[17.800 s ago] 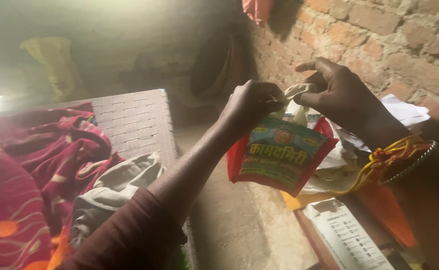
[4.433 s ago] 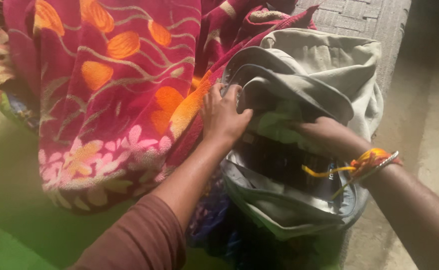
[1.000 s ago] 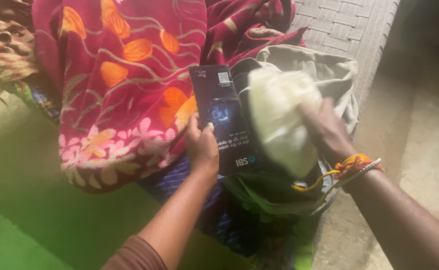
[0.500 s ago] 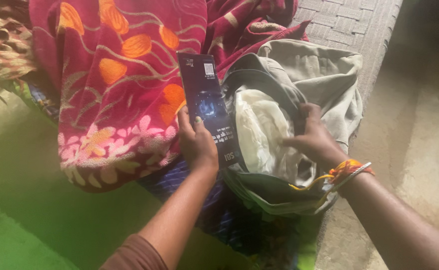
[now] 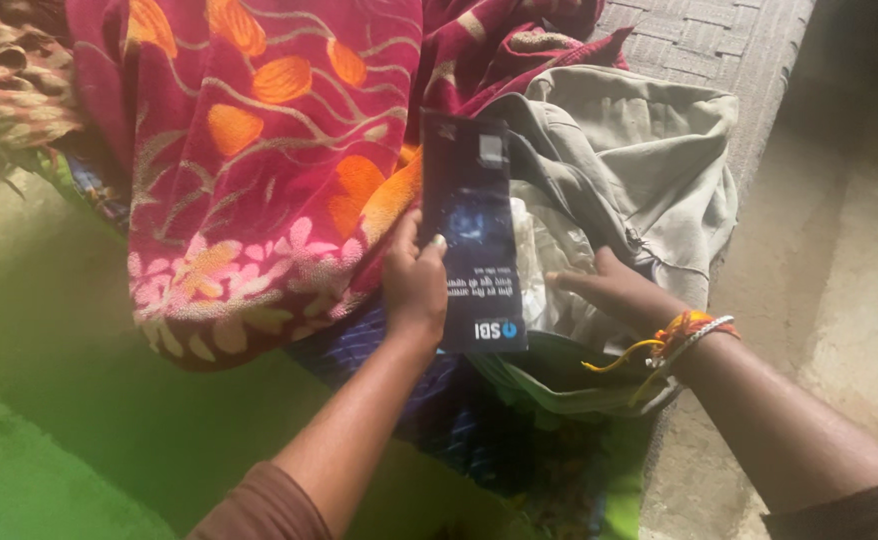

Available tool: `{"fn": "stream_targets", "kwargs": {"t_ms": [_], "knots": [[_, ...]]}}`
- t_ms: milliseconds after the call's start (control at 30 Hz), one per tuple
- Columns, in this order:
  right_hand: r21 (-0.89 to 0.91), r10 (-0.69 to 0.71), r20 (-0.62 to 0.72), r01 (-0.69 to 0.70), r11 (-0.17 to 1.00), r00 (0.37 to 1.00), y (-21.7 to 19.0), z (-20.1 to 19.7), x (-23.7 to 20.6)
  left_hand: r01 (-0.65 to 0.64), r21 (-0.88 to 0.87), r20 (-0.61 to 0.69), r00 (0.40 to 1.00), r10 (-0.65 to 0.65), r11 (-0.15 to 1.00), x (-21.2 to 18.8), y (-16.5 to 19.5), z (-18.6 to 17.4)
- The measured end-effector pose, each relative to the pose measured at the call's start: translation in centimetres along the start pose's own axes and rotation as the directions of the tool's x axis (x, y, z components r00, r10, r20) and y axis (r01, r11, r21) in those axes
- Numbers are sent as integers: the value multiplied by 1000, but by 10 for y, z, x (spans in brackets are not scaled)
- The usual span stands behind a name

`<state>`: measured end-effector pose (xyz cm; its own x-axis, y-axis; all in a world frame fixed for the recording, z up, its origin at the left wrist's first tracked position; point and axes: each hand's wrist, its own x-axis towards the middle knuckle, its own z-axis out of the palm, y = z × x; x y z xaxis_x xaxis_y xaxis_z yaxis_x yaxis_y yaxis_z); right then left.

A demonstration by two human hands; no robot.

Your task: The person packs a backpack on a cot: they place a snack packet, a printed brochure and papers, and a plastic-wrapped item into the bag, then zip the compartments closed and press the bag flat.

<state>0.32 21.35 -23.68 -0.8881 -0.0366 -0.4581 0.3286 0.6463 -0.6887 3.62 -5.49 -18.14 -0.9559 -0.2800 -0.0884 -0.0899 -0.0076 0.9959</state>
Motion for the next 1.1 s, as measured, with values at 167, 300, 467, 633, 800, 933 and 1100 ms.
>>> {"fn": "stream_targets", "kwargs": {"t_ms": [167,300,467,633,800,933,1100], "knots": [[1,223,-65,-223,975,973,-14,2,-17,71,-73,123,990,-62,995,-8,-15,5],[222,85,157,-119,968,984,-13,3,-30,213,-154,191,964,-183,965,-15,-21,8],[340,102,17,-102,935,995,-10,3,-34,372,-348,327,909,-260,861,-14,-18,5],[528,-121,-138,176,831,983,-25,-9,-52,515,-492,466,837,-288,702,-15,-5,3],[587,-178,-308,334,737,935,-54,-25,-80,576,-502,577,779,-246,645,-15,14,7],[568,-164,-382,371,735,910,-69,-43,-90,582,-479,583,771,-257,657,-13,31,19],[586,-289,-403,488,648,868,-70,-59,-90,655,-390,568,724,-391,647,-12,48,40]]}}
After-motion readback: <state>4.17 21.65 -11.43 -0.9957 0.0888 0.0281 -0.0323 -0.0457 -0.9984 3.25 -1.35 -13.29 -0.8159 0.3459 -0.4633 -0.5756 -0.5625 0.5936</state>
